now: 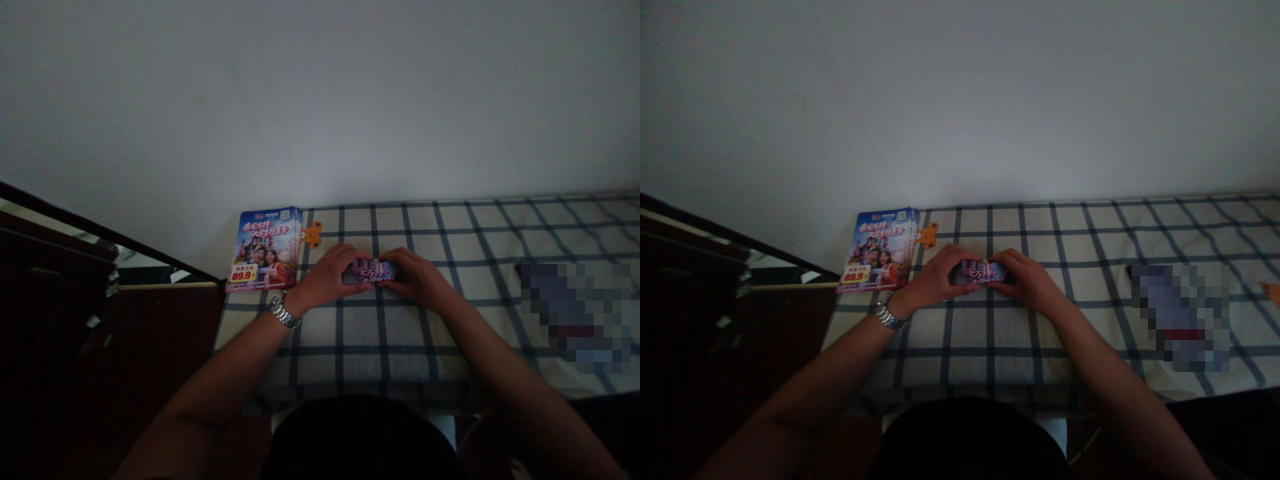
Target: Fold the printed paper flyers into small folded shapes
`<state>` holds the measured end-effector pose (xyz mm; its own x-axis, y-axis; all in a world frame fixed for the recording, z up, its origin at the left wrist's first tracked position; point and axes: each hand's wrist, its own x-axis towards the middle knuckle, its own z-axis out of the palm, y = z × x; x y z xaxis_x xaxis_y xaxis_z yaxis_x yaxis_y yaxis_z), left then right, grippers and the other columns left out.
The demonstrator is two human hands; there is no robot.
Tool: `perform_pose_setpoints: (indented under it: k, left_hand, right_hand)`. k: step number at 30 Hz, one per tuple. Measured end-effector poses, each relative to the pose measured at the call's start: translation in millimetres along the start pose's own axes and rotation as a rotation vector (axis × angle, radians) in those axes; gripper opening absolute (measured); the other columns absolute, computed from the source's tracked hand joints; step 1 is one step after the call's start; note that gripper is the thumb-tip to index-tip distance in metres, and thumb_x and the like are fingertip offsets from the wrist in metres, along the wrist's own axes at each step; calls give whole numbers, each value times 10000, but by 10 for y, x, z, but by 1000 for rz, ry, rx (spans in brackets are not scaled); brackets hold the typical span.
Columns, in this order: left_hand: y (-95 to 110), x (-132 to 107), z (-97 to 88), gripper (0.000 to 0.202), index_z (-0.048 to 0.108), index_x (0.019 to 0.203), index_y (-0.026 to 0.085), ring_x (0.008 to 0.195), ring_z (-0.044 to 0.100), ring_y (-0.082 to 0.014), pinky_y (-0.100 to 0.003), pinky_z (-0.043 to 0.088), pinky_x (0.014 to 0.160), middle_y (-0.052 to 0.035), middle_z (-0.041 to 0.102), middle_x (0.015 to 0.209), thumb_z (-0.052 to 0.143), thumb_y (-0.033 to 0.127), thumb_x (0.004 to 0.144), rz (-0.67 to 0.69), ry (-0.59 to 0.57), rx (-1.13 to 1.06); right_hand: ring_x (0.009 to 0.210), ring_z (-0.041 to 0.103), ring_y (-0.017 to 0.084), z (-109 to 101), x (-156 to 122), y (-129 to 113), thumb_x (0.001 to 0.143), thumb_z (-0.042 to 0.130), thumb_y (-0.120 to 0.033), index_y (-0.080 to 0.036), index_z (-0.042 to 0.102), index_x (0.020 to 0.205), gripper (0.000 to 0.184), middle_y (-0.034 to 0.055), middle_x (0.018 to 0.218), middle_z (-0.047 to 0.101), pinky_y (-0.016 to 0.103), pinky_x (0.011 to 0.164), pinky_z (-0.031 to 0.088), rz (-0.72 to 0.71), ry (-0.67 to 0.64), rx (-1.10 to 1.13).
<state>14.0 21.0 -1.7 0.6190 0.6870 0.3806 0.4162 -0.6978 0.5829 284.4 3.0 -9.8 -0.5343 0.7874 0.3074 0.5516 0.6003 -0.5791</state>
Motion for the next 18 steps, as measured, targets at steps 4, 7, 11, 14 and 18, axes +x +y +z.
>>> perform_pose_setpoints:
  k: [4,7,11,14,18]
  left_hand:
    - [-15,7,13,239,670,1131,236,1051,634,-222,-392,506,968,-48,702,1083,682,435,1001,-71,75,-74]
    - [-28,14,28,184,691,1043,222,1003,633,-208,-366,497,937,-35,700,1010,695,400,996,-109,66,-88]
    - [-19,24,27,180,696,981,213,979,624,-201,-359,481,940,-31,684,952,669,387,1017,-99,58,-97]
    - [-23,36,23,206,692,966,207,951,618,-198,-352,477,913,-28,662,918,656,401,1025,-65,64,-94]
    - [-53,52,24,239,687,947,198,908,603,-193,-346,464,879,-22,653,883,636,414,1036,-7,68,-76]
  right_hand:
    - [1092,711,286,1,2,3,958,738,-383,-284,595,1320,402,102,1235,682,440,889,623,-28,24,-13]
    - [1105,712,289,10,0,11,956,743,-384,-280,600,1322,406,103,1250,680,447,904,627,-31,29,-21]
    - [1126,710,294,15,2,7,953,748,-378,-282,605,1330,415,101,1252,681,455,930,628,-45,45,-19]
    - [1116,713,292,11,5,-5,957,740,-376,-288,608,1337,412,102,1252,682,447,910,636,-57,52,-18]
    - [1105,717,287,8,1,-4,964,729,-378,-281,617,1332,396,101,1242,686,435,896,637,-57,43,-18]
